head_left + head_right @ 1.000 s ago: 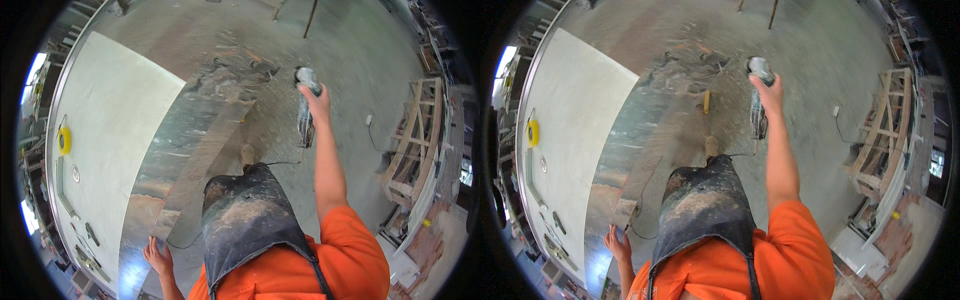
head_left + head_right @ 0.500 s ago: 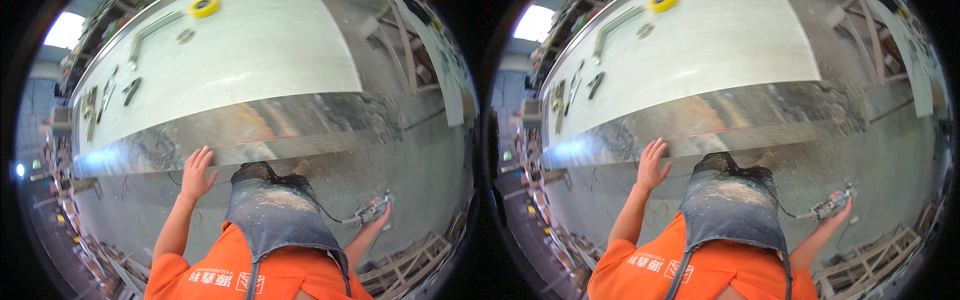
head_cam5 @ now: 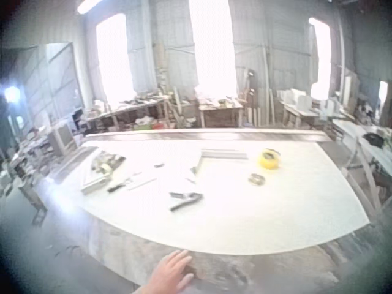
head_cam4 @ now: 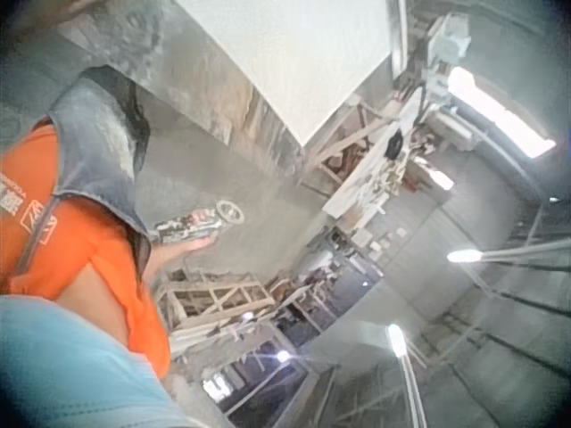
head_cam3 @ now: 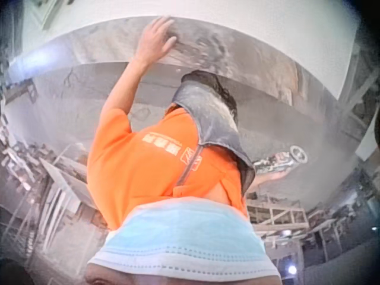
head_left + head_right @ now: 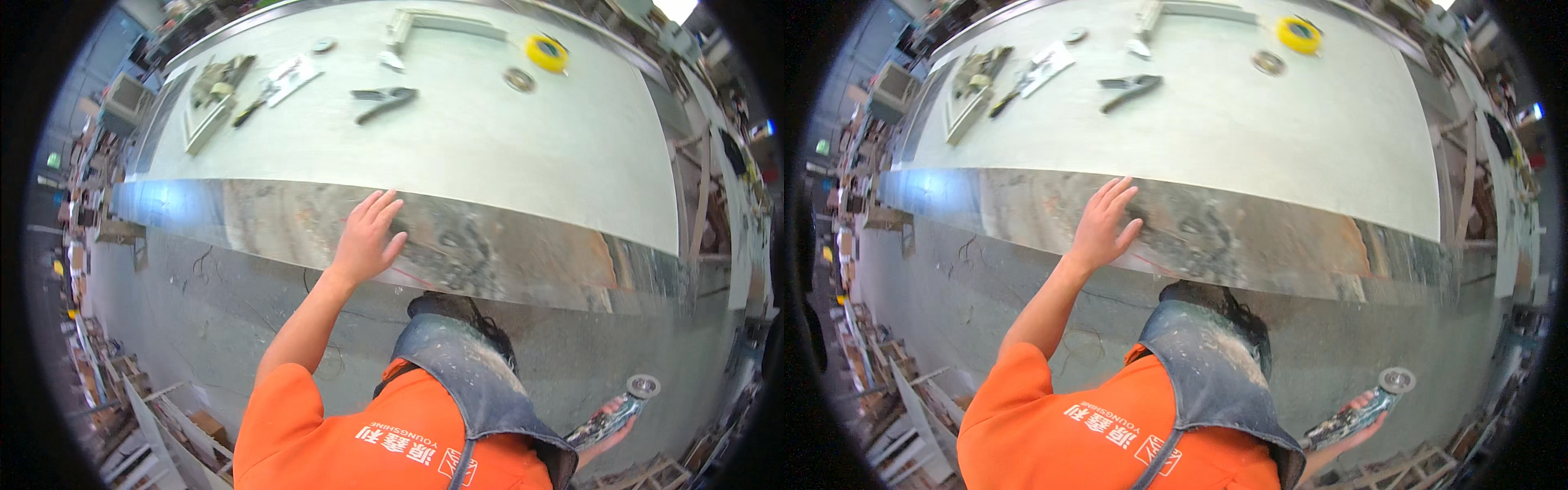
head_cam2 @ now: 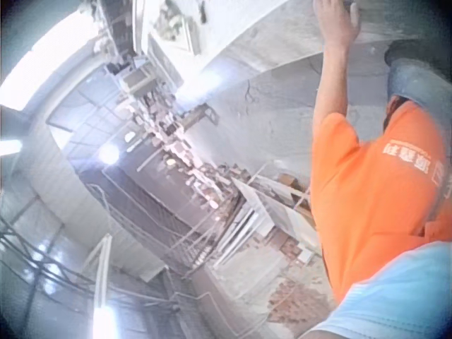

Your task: The person aligns and fits white trim pieces along the edges of a large marble-patterned slab on a workbench, then uses an angle grinder to smooth the slab's edge. The person handles the trim by hand and operates the grinder with both hands.

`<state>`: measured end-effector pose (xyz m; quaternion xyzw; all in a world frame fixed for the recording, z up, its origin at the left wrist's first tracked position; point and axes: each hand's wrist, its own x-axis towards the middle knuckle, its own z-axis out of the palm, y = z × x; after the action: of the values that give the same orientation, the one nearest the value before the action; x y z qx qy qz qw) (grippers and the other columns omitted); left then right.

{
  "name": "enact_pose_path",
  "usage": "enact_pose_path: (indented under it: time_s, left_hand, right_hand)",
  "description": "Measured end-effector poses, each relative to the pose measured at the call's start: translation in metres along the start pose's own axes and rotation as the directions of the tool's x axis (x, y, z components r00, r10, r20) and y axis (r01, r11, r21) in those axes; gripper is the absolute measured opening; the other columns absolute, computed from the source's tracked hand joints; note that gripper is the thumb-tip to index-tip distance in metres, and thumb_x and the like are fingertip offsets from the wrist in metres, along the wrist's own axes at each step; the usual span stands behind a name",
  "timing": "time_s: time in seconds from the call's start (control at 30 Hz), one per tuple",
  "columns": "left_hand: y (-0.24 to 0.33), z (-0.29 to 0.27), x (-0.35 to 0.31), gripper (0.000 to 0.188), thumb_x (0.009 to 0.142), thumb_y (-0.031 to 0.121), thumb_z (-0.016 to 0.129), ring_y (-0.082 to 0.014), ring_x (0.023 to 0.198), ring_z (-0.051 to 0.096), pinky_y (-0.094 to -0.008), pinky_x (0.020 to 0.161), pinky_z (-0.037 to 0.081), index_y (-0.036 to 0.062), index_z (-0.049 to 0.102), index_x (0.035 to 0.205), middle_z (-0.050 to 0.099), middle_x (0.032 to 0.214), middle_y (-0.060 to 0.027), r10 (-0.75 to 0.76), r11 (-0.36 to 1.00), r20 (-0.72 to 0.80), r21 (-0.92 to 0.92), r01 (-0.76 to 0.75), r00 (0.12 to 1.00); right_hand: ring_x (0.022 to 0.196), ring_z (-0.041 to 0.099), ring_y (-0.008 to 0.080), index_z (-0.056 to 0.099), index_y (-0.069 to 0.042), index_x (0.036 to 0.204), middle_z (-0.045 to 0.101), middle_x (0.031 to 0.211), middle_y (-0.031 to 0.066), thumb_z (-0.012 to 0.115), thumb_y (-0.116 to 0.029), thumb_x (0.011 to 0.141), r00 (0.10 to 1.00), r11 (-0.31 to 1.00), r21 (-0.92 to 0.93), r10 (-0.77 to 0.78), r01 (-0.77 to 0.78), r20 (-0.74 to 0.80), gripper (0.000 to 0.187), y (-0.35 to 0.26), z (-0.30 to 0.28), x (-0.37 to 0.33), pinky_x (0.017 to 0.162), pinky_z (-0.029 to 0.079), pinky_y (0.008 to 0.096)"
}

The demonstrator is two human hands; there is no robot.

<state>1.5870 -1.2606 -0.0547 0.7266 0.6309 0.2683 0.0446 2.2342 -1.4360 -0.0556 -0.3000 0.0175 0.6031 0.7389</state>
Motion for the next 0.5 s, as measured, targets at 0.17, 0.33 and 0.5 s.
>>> enact_pose_path:
  time_s: [0.17,0.33,0.5]
  left_hand:
    - [-0.075,-0.067,-0.096,0.052,0.086,0.019,0.074,-0.0395,0.136,0.048,-0.0485,0.112,0.04,0.003,0.058,0.133,0.054,0.146,-0.0171,-0.227,0.97,-0.178,0.049,0.239,0.958]
    - [-0.102,-0.155,-0.187,0.051,0.085,0.019,0.075,-0.0398,0.134,0.05,-0.0491,0.111,0.042,0.0022,0.059,0.131,0.056,0.143,-0.0186,-0.233,0.969,-0.137,0.054,0.242,0.963]
    - [-0.15,-0.254,-0.272,0.049,0.083,0.016,0.076,-0.0389,0.131,0.053,-0.0471,0.11,0.044,0.0027,0.061,0.128,0.058,0.141,-0.0193,-0.3,0.947,-0.057,0.099,0.305,0.952]
  right_hand:
    - [0.092,0.06,0.0244,0.041,0.001,0.136,0.057,0.112,0.0132,0.058,-0.029,0.103,0.982,0.991,-0.055,0.13,-0.124,0.14,0.047,0.067,0.076,-0.05,0.08,0.055,0.0406]
    - [0.09,0.056,0.0248,0.039,-0.001,0.139,0.054,0.112,0.0126,0.058,-0.039,0.098,0.967,0.984,0.002,0.173,-0.176,0.19,0.059,0.134,0.091,-0.11,0.077,0.05,0.0414]
    - [0.087,0.051,0.0223,0.044,-0.004,0.133,0.049,0.105,0.0114,0.07,-0.032,0.086,0.919,0.941,-0.045,0.338,-0.336,0.203,0.061,0.232,0.12,-0.202,0.075,0.048,0.0373]
